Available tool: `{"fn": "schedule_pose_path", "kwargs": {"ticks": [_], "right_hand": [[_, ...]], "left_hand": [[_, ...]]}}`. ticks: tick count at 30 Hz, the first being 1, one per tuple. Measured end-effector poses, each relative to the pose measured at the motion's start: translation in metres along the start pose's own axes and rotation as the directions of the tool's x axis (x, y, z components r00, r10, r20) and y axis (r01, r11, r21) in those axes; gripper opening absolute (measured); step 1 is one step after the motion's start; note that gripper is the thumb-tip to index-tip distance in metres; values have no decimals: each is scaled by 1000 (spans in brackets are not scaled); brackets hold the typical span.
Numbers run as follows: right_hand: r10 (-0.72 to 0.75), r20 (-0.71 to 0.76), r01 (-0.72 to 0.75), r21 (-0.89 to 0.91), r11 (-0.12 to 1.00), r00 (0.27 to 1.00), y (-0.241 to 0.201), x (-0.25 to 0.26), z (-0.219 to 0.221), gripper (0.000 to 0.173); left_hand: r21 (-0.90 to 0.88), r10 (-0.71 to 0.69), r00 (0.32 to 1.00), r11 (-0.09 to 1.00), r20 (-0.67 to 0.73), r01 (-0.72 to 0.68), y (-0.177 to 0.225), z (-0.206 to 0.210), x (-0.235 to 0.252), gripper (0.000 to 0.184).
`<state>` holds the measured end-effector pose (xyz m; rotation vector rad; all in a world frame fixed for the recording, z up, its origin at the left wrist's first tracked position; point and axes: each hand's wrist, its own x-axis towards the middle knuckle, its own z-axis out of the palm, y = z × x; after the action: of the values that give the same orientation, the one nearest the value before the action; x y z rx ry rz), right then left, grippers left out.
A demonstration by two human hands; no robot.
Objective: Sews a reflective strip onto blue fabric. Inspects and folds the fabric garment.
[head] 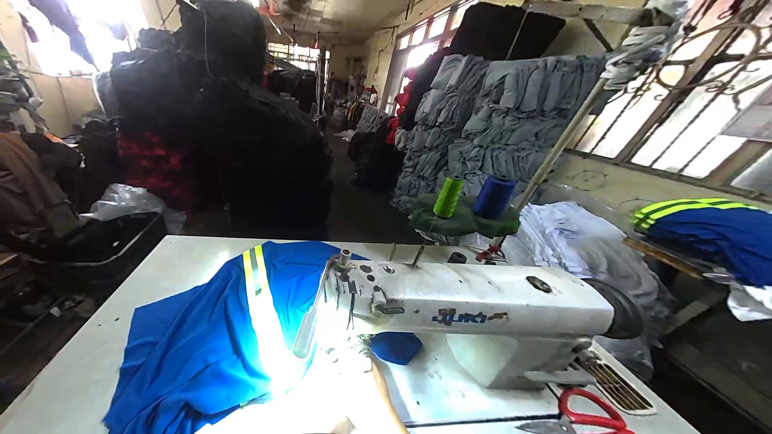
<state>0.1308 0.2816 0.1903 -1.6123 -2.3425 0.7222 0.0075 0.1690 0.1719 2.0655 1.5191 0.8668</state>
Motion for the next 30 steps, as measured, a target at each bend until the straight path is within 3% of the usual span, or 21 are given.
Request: {"fn": "schedule_pose_path", "kwargs": {"ticks": [2,5,7,8,10,12,16,18,21,23,25,27,28,30], "right_hand": [[59,46,-61,51,997,997,-13,-10,-15,43],[-97,-30,101,174,979,995,13,-7,3,34],[-178,93,148,262,954,980,13,-21,-3,33],[-242,128,195,302,933,962,9,-35,-10,33],[-424,67,373,367,852,903,6,-63,-11,25],[-503,-21,474,375,797,864,14,-70,-1,26],[-466,-70,471,137,871,882,27,-46,-10,30],[-402,29,399,67,914,915,30,-34,-13,37],[-316,121,323,-43,945,941,29,-21,-10,39],[-228,177,239,-39,970,957,13,-21,-24,39],[-179,214,187,-17,982,960,4,-25,-33,41],[-245,99,244,24,970,964,19,-31,-23,36],[-282,32,282,20,959,959,30,-35,-24,33],[-290,-79,287,-44,957,954,52,-49,-45,27]], "left_hand": [[37,-26,999,999,-38,27,3,-3,0,37],[-72,-307,939,951,-155,299,13,-14,9,39],[-239,-552,832,817,-58,525,24,-32,20,43],[-285,-589,808,775,0,564,23,-36,24,45],[-266,-496,868,838,-4,477,8,-31,26,40],[-133,-415,910,901,10,412,2,-26,27,38],[10,-472,869,879,147,476,16,-29,27,38],[64,-484,855,874,188,481,28,-34,24,38],[280,-500,860,844,102,457,30,-38,23,40],[427,-485,873,780,-48,457,18,-38,26,35],[444,-549,826,713,-128,543,8,-47,37,35],[419,-579,781,665,-233,618,-22,-49,50,31],[463,-558,790,647,-254,606,-33,-55,55,32],[515,-626,758,595,-186,618,-43,-75,69,36]]}}
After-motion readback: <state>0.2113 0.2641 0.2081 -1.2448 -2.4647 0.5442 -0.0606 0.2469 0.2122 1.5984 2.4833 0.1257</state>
